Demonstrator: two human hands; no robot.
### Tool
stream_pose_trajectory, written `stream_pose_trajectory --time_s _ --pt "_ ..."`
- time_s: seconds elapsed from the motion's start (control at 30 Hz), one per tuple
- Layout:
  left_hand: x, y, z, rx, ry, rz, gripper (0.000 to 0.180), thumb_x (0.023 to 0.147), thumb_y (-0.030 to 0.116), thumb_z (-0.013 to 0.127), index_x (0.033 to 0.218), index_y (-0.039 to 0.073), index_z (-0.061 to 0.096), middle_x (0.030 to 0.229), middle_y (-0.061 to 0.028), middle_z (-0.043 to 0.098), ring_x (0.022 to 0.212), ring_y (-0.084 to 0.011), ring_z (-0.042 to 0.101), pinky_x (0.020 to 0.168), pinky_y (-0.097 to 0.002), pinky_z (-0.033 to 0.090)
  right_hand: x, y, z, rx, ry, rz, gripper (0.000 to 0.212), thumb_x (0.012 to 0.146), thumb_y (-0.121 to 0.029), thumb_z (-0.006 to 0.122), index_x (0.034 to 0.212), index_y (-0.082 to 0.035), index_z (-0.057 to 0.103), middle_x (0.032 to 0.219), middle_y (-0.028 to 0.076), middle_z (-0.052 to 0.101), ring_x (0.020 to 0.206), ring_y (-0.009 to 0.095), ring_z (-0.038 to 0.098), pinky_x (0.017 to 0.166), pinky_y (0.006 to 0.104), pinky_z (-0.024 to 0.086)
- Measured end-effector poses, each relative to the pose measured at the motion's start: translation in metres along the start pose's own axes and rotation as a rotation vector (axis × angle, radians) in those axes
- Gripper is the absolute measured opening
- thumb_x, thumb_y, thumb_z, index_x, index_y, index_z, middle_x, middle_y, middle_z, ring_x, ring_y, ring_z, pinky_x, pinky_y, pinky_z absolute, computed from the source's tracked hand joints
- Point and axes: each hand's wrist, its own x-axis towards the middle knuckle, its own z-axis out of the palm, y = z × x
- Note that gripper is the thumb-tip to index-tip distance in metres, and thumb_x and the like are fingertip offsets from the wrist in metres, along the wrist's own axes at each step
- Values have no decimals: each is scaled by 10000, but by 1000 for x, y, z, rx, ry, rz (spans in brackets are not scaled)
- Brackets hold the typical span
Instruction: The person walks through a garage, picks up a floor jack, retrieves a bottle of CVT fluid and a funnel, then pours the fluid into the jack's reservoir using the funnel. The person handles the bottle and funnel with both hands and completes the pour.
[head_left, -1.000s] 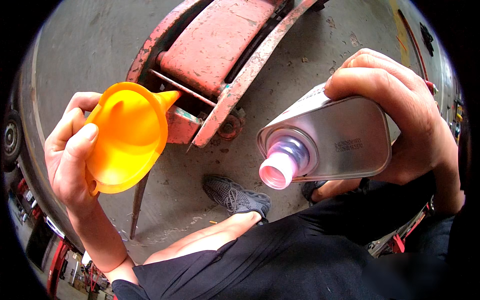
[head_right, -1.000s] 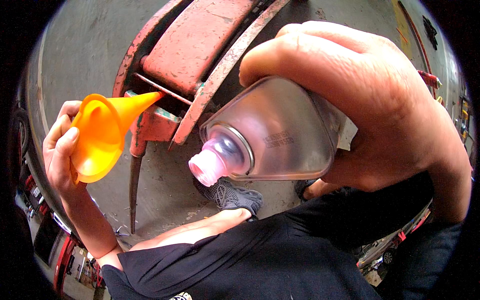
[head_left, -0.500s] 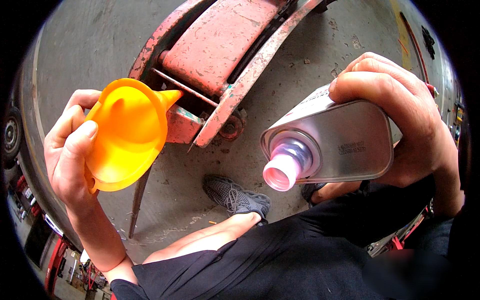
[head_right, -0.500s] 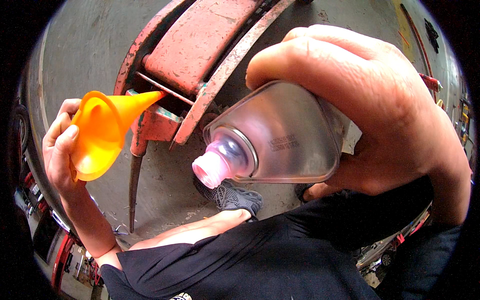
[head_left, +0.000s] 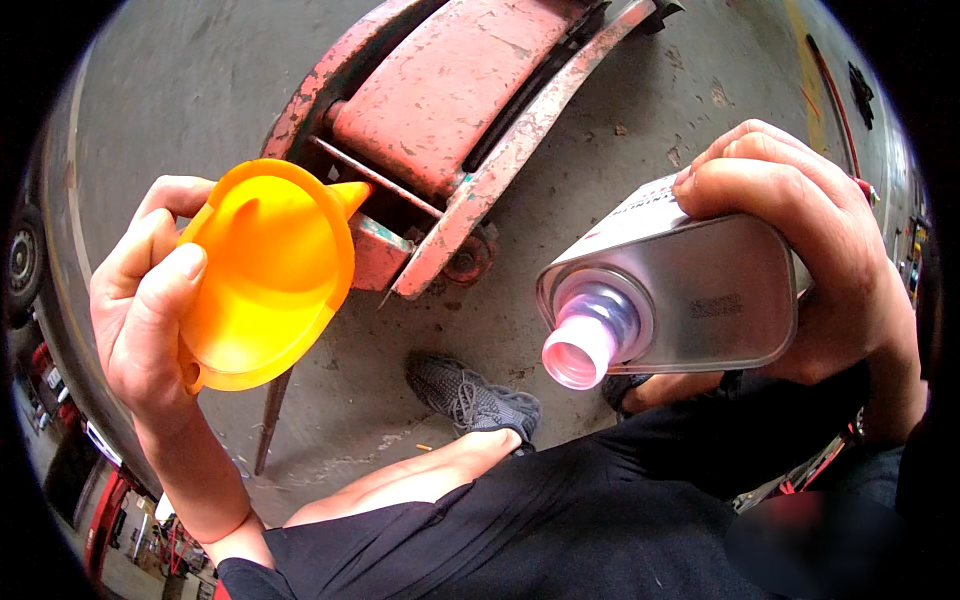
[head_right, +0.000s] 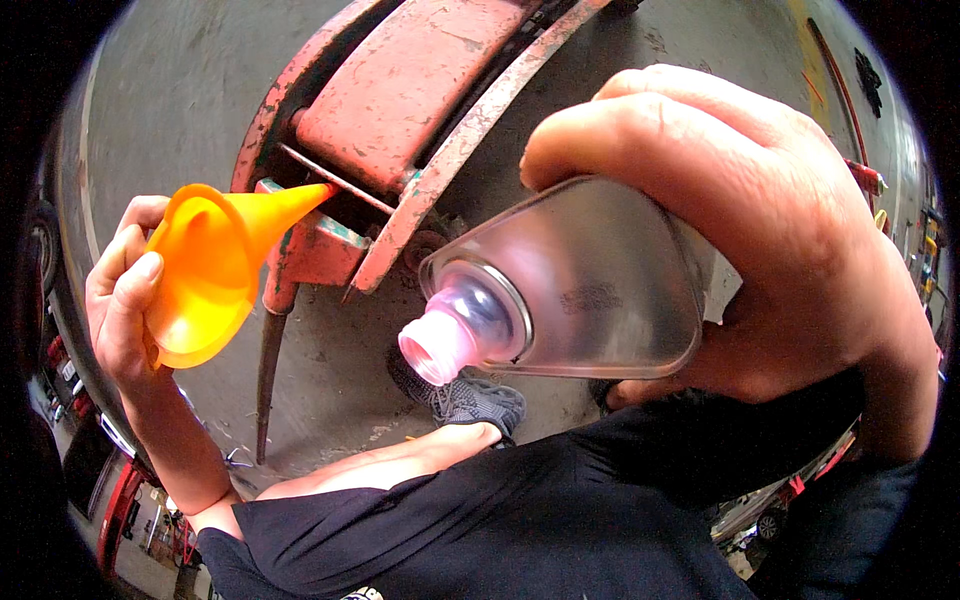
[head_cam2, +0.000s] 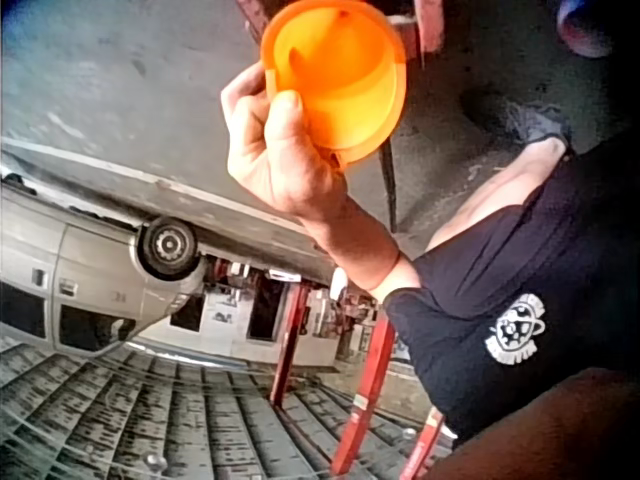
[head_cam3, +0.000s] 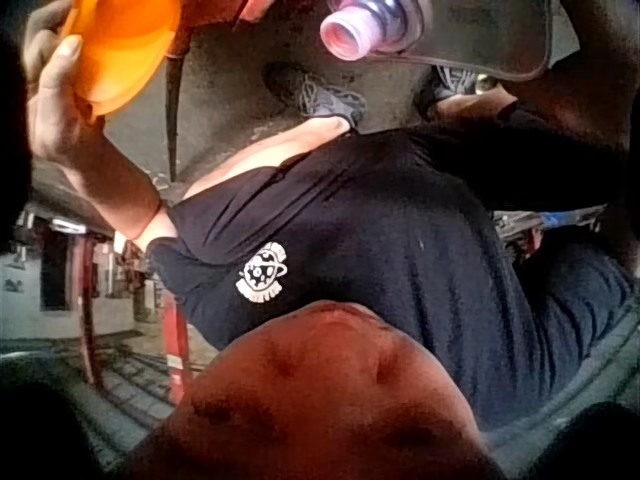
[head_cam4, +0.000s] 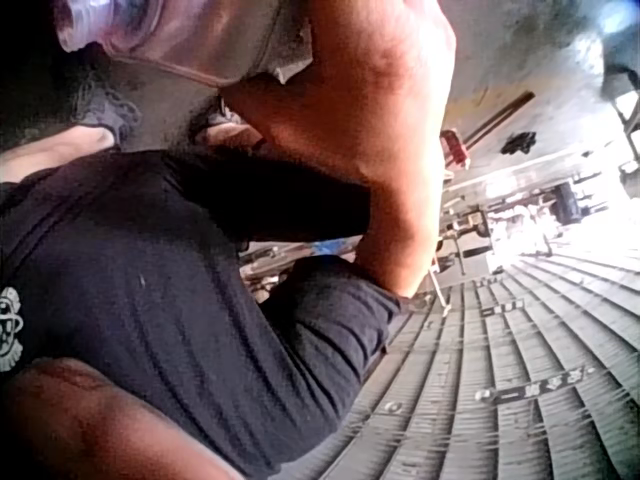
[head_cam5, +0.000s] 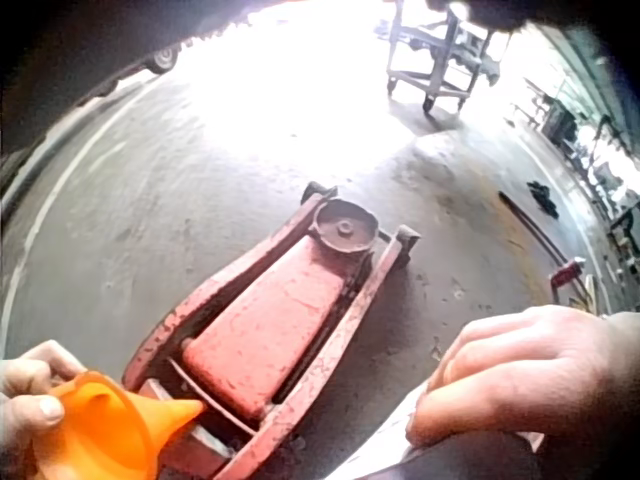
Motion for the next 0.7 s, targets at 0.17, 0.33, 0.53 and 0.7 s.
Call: stream_pose_trajectory --time_s 0.17,0.33,0.53,0.7 --pt "1 0 0 24 -9 23 293 865 197 598 695 4 457 1110 -185 576 771 -102 513 693 -208 414 0 -2 1 35 13 26 796 474 -179 924 1171 -2 582 992 177 651 890 352 660 769 435 545" --pt "1 0 -3 25 -16 11 298 864 199 599 690 5 455 1106 -186 578 779 -103 513 700 -211 416 1 -1 3 39 33 13 784 473 -179 911 1163 -4 582 990 181 652 884 356 662 770 443 546" --pt "2 -1 1 10 -16 45 297 863 188 592 678 -2 459 1091 -194 585 785 -107 517 701 -216 420 1 -3 -1 29 12 13 738 503 -147 868 1166 -13 574 986 184 650 880 357 658 771 449 543" --pt "1 3 3 -7 -40 70 285 858 152 576 685 -52 477 1015 -172 617 772 -107 516 691 -226 423 4 -6 -2 30 -7 24 739 496 -130 862 1162 -12 563 979 188 647 896 361 658 776 451 538"
